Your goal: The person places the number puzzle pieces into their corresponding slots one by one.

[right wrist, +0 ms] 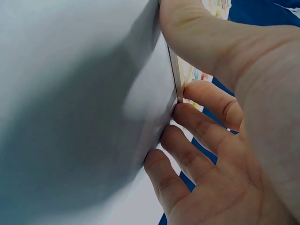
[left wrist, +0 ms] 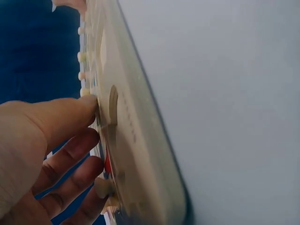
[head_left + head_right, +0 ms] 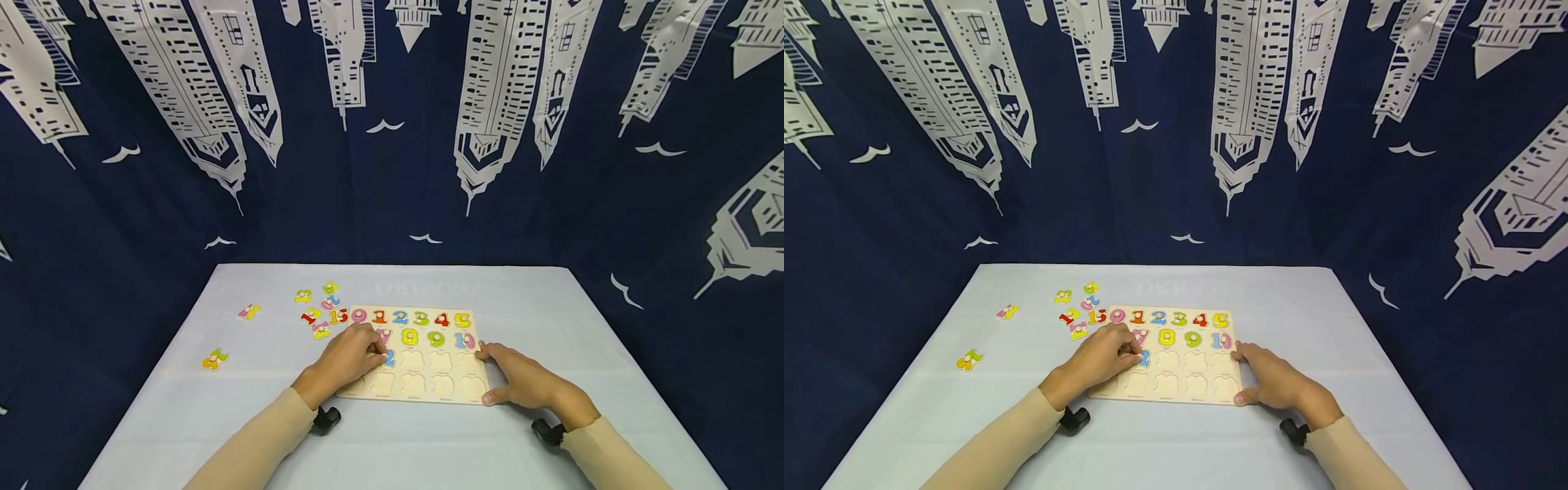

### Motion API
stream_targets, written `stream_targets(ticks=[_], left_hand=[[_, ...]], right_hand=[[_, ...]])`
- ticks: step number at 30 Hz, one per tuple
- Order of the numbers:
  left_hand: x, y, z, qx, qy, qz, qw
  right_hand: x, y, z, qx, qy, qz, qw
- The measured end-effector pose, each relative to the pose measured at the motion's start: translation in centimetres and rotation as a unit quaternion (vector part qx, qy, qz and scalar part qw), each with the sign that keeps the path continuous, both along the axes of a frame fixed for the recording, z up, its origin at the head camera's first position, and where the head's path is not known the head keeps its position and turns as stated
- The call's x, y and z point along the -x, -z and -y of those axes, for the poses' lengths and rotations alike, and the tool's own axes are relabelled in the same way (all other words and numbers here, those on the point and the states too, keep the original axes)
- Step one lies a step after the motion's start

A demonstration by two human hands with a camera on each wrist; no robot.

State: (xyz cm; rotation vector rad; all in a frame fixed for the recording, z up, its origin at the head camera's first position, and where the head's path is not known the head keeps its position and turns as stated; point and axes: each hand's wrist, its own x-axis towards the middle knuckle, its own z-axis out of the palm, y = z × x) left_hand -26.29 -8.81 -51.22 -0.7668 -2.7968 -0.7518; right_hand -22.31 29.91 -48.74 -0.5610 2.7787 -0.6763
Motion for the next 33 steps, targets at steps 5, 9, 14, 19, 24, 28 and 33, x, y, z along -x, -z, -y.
stream_targets(ticks=[5,9,14,19,24,28,33], left_hand=[[0.4,-0.2,0.5,-0.018,0.002,0.026,0.9995],[1.1,-0.5,1.2,-0.049,-0.024,0.047,0.9974],[2.8,-1.0,3.1,-0.076,-0.079,0.024,0.9936],[4.7,-1.0,5.7,-0.094,-0.137,0.002,0.9862],[6.4,-1.0,8.3,-0.082,-0.184,0.001,0.9795],[7.4,-0.7,10.1,-0.073,-0.210,0.022,0.9747],[8.8,-0.4,11.8,-0.069,-0.223,0.045,0.9713]], right_hand=[[-0.1,0.0,0.0,0.006,0.004,0.006,1.0000],[-0.2,0.2,-0.1,0.009,0.010,0.009,0.9999],[-0.3,0.2,-0.1,0.009,0.006,0.003,0.9999],[-0.1,0.2,-0.2,0.006,0.008,0.000,1.0000],[0.0,0.2,-0.2,0.007,0.009,0.001,0.9999],[0.0,0.1,-0.3,0.015,0.013,0.008,0.9998],[-0.1,0.4,-0.4,0.019,0.018,0.013,0.9996]])
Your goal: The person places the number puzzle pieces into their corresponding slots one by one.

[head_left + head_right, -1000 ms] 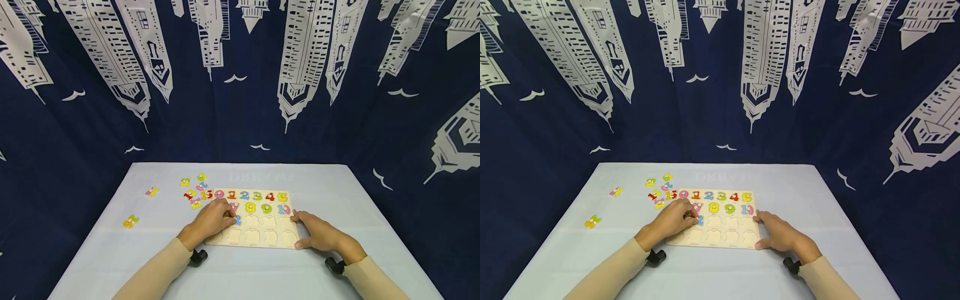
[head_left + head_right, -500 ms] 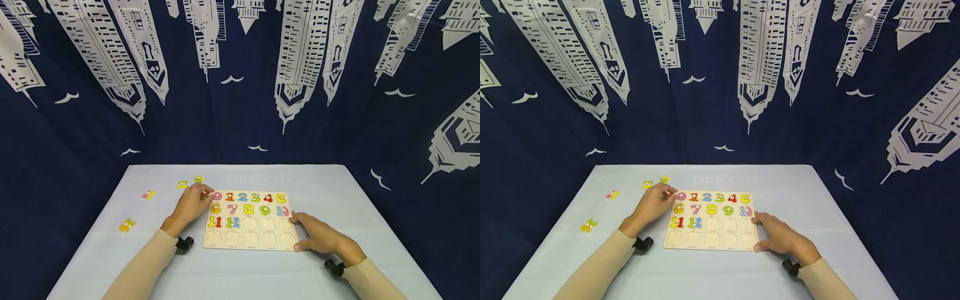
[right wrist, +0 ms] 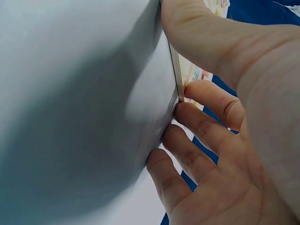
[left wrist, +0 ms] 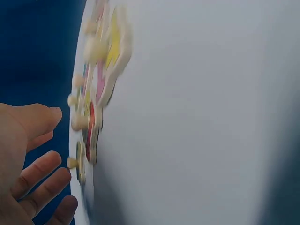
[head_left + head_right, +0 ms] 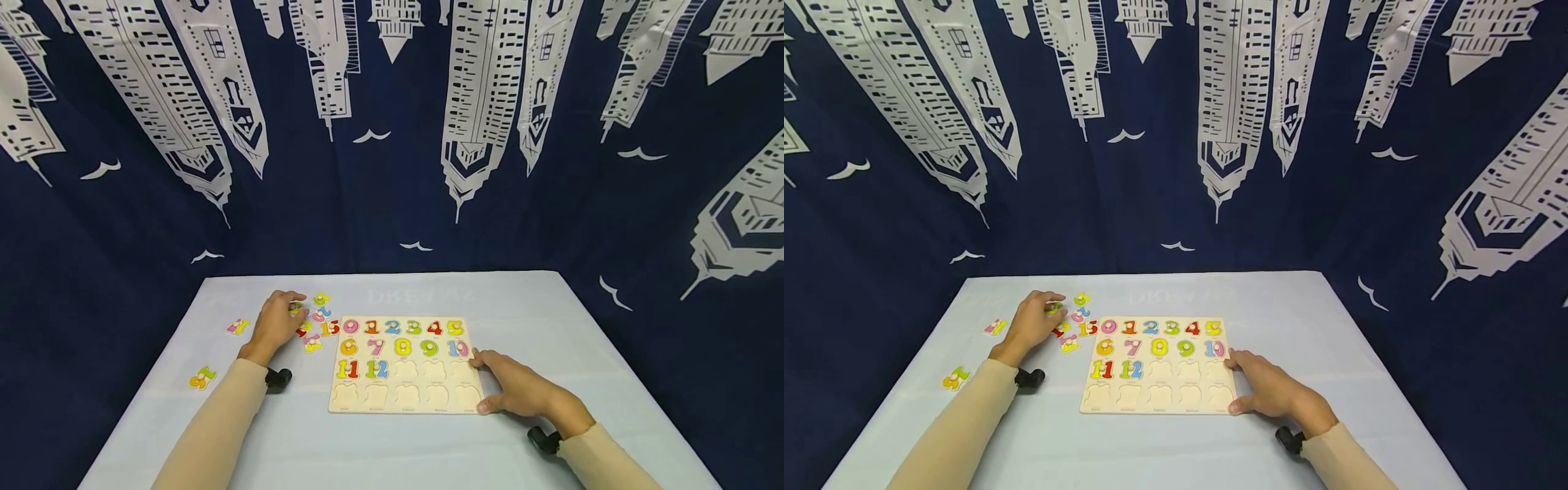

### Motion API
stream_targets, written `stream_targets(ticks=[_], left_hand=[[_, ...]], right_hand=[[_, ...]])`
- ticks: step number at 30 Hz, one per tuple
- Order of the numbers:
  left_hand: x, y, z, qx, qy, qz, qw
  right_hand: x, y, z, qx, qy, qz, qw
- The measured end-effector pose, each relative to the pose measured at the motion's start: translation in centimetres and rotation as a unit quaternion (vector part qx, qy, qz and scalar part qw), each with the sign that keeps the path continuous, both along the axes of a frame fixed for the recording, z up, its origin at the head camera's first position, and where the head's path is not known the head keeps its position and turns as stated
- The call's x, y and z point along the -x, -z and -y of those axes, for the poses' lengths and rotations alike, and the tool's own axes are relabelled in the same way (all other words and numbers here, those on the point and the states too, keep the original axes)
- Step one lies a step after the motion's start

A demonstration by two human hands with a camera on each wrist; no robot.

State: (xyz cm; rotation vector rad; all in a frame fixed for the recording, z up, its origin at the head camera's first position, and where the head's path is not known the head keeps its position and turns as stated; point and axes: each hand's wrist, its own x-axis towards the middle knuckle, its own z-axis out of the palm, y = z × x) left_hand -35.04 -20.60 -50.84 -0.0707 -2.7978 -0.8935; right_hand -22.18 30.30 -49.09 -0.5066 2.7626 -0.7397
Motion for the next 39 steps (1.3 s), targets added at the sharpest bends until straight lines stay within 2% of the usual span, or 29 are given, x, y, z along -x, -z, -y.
stream_targets(ticks=[4,9,13,21,27,30,35,39], left_hand=[[0.9,0.3,0.8,-0.009,-0.011,0.011,0.9998],[1.5,0.7,1.3,-0.030,-0.036,0.020,0.9987],[1.5,0.8,1.6,-0.049,-0.050,0.023,0.9973],[1.6,0.8,1.9,-0.063,-0.060,0.008,0.9962],[1.1,0.6,2.2,-0.068,-0.063,-0.020,0.9955],[0.7,0.2,2.1,-0.078,-0.050,-0.047,0.9946],[-0.3,-0.9,1.4,-0.078,0.005,-0.093,0.9926],[-1.2,-1.7,0.3,-0.074,0.044,-0.103,0.9910]], right_hand=[[-0.1,0.2,-0.1,0.000,-0.002,-0.002,1.0000],[-0.1,0.1,-0.1,-0.001,-0.003,-0.011,0.9999],[-0.2,0.1,-0.1,-0.001,0.000,-0.008,1.0000],[-0.2,0.0,-0.1,-0.004,-0.002,-0.012,0.9999],[-0.2,0.1,0.2,0.002,-0.003,-0.007,1.0000],[-0.1,0.1,0.3,0.002,-0.004,-0.003,1.0000],[-0.1,0.2,0.3,-0.001,-0.004,-0.002,1.0000],[0.0,0.1,0.3,-0.004,-0.003,-0.007,1.0000]])
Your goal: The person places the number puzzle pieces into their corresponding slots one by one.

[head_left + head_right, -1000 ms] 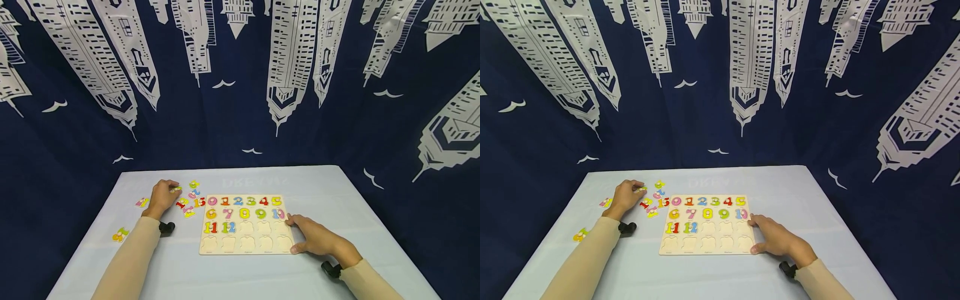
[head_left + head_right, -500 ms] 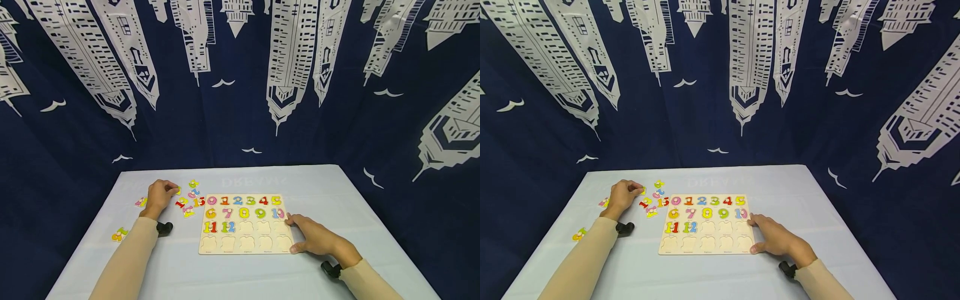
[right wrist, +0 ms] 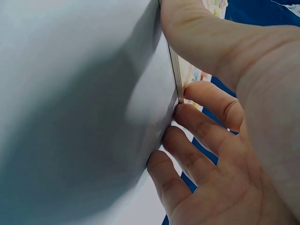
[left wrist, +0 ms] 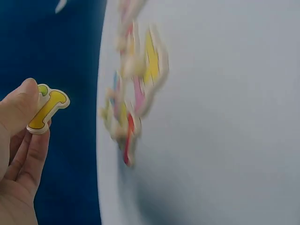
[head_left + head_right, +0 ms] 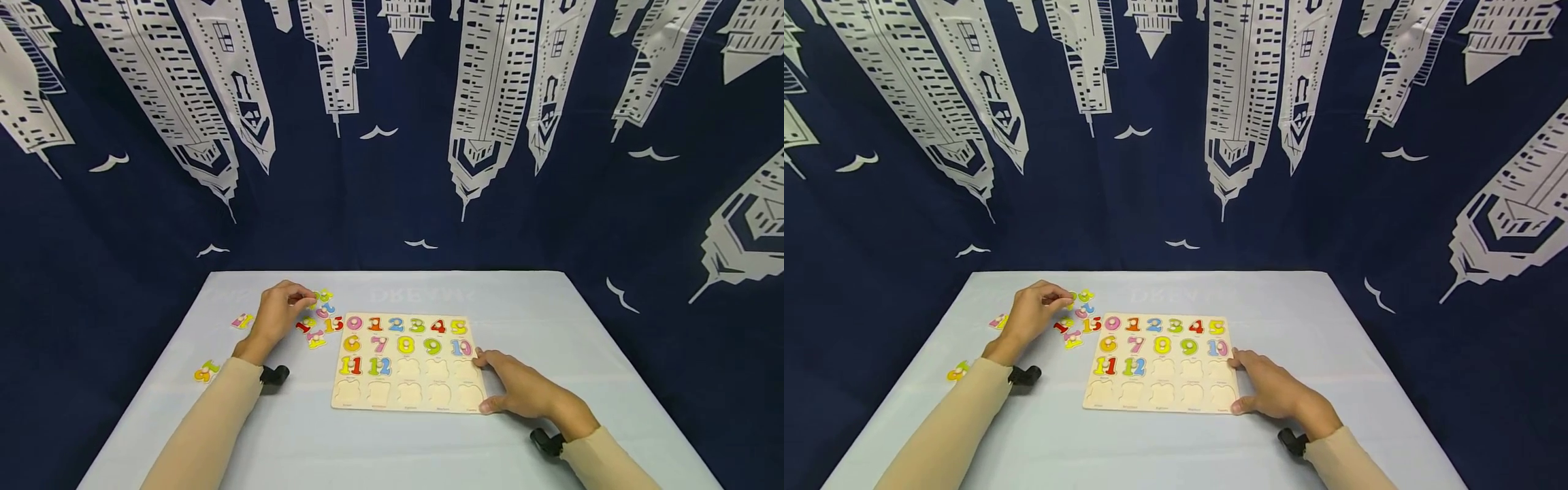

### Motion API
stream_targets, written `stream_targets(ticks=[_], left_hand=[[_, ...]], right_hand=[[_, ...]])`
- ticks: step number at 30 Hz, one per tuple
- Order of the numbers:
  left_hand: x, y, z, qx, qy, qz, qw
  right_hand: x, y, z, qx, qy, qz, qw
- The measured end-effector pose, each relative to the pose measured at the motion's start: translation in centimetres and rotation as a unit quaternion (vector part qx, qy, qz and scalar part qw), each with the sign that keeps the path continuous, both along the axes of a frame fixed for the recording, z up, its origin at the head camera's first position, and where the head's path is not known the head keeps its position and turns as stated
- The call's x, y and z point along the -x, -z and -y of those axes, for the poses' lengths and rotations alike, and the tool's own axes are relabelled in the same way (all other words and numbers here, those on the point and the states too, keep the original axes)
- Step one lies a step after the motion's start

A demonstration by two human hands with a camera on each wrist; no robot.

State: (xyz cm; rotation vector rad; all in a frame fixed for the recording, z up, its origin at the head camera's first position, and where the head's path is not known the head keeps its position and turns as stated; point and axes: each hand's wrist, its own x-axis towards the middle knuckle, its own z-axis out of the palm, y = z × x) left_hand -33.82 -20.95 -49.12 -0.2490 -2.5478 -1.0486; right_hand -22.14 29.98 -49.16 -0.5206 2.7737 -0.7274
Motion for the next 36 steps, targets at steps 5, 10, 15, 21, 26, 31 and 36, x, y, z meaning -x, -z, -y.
stream_targets(ticks=[5,10,15,21,26,31,36], left_hand=[[-1.2,-1.0,-1.9,-0.001,0.043,-0.014,0.9990],[-2.3,-1.4,-3.7,-0.001,0.083,-0.034,0.9960],[-3.4,-1.7,-5.6,-0.004,0.111,-0.043,0.9929],[-4.8,-1.9,-7.9,0.003,0.129,-0.013,0.9915],[-5.6,-1.5,-9.8,0.017,0.170,0.004,0.9852],[-6.0,-0.7,-11.5,0.024,0.214,-0.005,0.9765],[-6.3,0.0,-13.1,0.043,0.221,0.018,0.9743]], right_hand=[[0.0,-0.1,-0.2,0.002,0.001,-0.003,1.0000],[0.0,-0.1,-0.3,0.005,-0.006,-0.007,0.9999],[0.0,0.2,-0.4,0.005,-0.015,-0.013,0.9998],[-0.1,0.2,-0.5,0.006,-0.016,-0.012,0.9998],[0.0,0.2,-0.6,0.005,-0.015,-0.013,0.9998],[0.0,0.2,-0.5,0.000,-0.015,-0.015,0.9998],[-0.1,0.3,-0.5,0.004,-0.007,-0.006,1.0000]])
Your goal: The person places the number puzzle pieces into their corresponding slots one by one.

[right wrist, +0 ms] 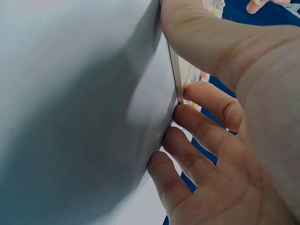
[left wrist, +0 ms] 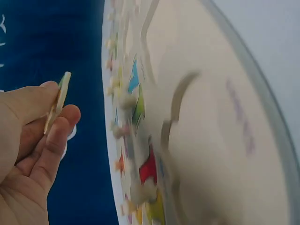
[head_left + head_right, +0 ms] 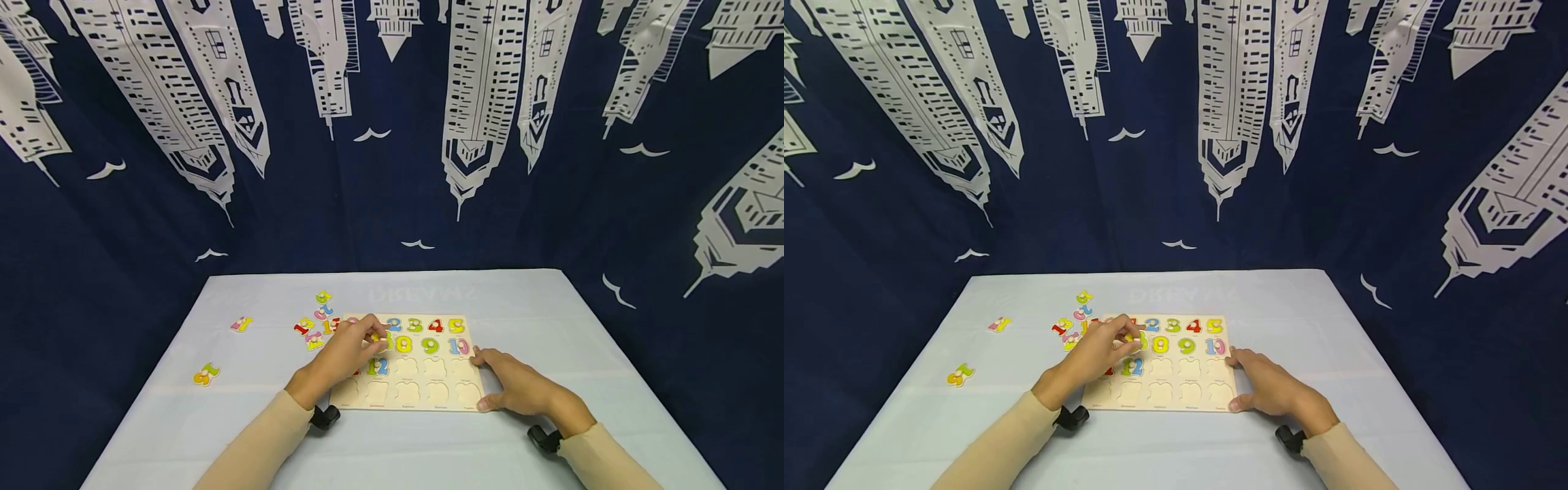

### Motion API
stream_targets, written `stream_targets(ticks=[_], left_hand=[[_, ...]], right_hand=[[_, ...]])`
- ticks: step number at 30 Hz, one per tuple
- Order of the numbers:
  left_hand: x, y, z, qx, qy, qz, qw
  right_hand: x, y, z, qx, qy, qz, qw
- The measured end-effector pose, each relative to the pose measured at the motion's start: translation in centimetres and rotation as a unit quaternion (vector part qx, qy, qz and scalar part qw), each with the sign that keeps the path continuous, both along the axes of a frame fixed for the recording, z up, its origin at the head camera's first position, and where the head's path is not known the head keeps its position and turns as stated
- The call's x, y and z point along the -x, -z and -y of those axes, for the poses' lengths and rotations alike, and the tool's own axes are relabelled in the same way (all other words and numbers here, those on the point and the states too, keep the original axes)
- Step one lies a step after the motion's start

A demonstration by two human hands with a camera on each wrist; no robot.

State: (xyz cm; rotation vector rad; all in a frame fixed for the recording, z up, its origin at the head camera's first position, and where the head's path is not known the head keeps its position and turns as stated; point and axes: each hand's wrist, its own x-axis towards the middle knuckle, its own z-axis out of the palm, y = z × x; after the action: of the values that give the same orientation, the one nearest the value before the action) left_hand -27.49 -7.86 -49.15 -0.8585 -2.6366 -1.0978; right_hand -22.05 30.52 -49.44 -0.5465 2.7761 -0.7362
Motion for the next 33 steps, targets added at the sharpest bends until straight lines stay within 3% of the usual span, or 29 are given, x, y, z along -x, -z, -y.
stream_targets(ticks=[4,13,17,26,33], left_hand=[[-0.2,0.3,-1.1,0.025,0.009,0.028,0.9993],[-0.3,1.2,-3.3,0.042,0.067,0.056,0.9953],[-0.3,1.9,-3.8,0.050,0.062,0.062,0.9949],[-0.2,1.8,-4.3,0.079,0.038,-0.004,0.9961],[-0.1,2.5,-4.6,0.074,0.033,0.014,0.9966]], right_hand=[[0.0,0.0,0.1,0.001,-0.001,0.001,1.0000],[0.0,-0.2,0.1,0.007,-0.001,0.001,1.0000],[0.0,-0.1,0.2,0.005,-0.002,0.002,1.0000],[-0.1,-0.4,0.2,0.004,0.000,-0.002,1.0000],[0.0,-0.3,0.2,0.006,-0.003,-0.001,1.0000]])
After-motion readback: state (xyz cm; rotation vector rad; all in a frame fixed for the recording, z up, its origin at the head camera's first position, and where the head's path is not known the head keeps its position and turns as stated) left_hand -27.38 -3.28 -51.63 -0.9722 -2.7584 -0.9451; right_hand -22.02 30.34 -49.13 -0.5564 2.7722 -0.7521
